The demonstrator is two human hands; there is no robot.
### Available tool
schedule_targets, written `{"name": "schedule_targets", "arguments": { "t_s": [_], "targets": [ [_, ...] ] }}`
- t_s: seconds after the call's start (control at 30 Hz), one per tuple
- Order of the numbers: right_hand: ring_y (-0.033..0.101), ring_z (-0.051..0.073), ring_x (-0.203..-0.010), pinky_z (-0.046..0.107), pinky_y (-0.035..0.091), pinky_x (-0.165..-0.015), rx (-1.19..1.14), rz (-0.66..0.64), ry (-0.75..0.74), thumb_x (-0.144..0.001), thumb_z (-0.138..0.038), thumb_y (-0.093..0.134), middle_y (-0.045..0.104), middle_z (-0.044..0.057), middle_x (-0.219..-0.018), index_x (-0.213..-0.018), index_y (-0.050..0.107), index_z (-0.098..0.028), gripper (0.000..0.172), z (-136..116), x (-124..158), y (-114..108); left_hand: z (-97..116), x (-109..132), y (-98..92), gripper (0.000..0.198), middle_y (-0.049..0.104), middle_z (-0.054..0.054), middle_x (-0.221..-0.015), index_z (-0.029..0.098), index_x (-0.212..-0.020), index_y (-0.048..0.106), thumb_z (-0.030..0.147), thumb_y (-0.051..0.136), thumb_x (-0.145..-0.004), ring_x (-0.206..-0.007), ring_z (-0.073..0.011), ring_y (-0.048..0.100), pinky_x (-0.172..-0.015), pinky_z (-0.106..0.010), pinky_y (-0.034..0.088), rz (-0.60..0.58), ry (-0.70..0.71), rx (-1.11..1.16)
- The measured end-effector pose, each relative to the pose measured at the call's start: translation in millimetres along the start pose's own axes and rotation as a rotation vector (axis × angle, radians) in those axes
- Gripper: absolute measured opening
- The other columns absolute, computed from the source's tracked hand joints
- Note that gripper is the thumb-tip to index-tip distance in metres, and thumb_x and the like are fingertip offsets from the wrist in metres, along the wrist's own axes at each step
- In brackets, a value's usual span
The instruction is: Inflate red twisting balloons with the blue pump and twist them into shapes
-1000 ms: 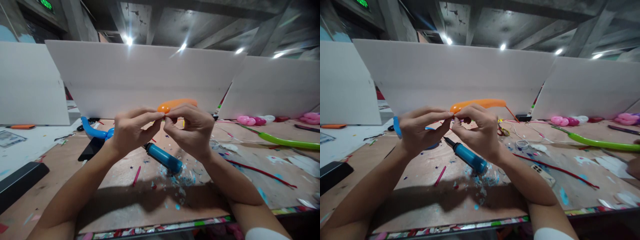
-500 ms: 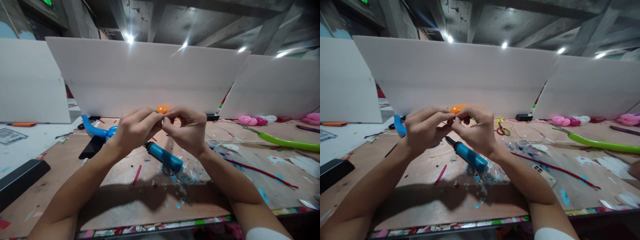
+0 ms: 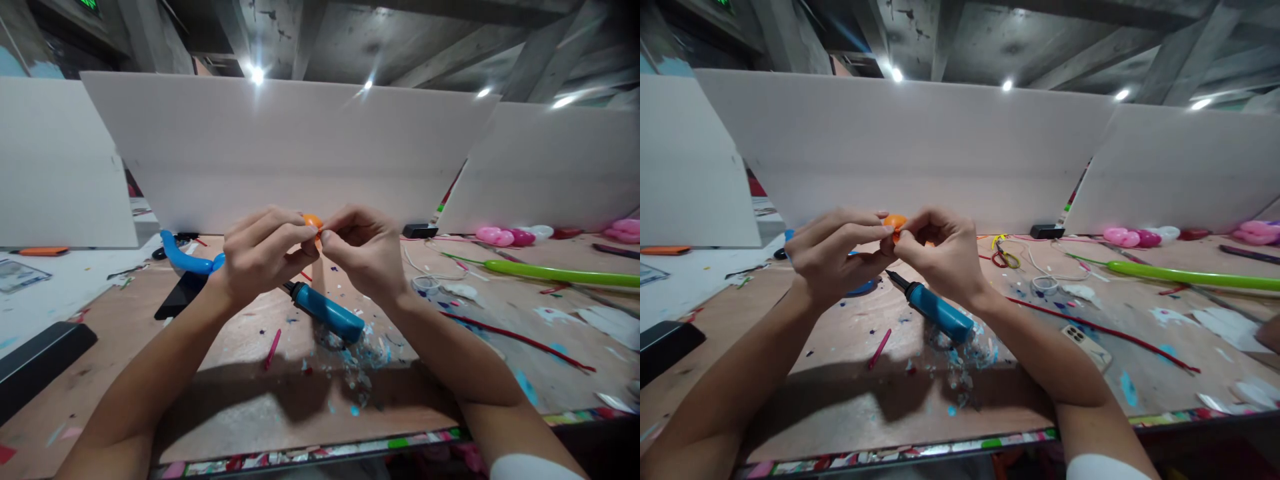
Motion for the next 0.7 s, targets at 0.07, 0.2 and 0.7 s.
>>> {"name": "schedule_targets", "arguments": {
  "t_s": [0.07,0.2,0.7],
  "targets": [
    [0.055,0.008,-0.054,0.020,0.042,-0.048,0.014,-0.005,-0.014,-0.068,-0.013,0.064,0.061,-0.004,-0.058,-0.061,0.059,-0.017,0.009,-1,0,1,-1,-1,0.1,0.016,0.069,0.002,-0.077,0.020,-0.082,0.060,0.010,0.070,-0.075,-0.072,-0.0107,0.068,-0.068,-0.021,0.056,0.001,-0.021,0.006],
    [0.056,0.009,-0.057,0.023,0.045,-0.053,0.094,0.026,-0.110,-0.070,-0.012,0.061,0.060,-0.003,-0.060,-0.063,0.058,-0.017,0.009,-2,-1,-4,-12,-2,8.7,0.011,0.070,0.001,-0.079,0.019,-0.082,0.062,0.010,0.067,-0.077,-0.072,-0.0105,0.067,-0.067,-0.020,0.055,-0.072,-0.134,0.025],
    [0.050,0.007,-0.052,0.021,0.042,-0.049,0.212,0.016,-0.101,-0.069,-0.017,0.063,0.057,-0.004,-0.057,-0.061,0.057,-0.017,0.011,10,-8,-7,-11,10,20.0,0.007,0.073,-0.001,-0.083,0.021,-0.089,0.067,0.023,0.064,-0.083,-0.070,-0.0119,0.068,-0.060,-0.021,0.048,-0.148,-0.051,-0.163]
  ]
}}
Point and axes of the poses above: each hand's wrist, its own x-axis away from the middle knuckle, its own y-axis out of the palm, z = x × y, the point moved 10 cm from there along -x, towards the middle knuckle
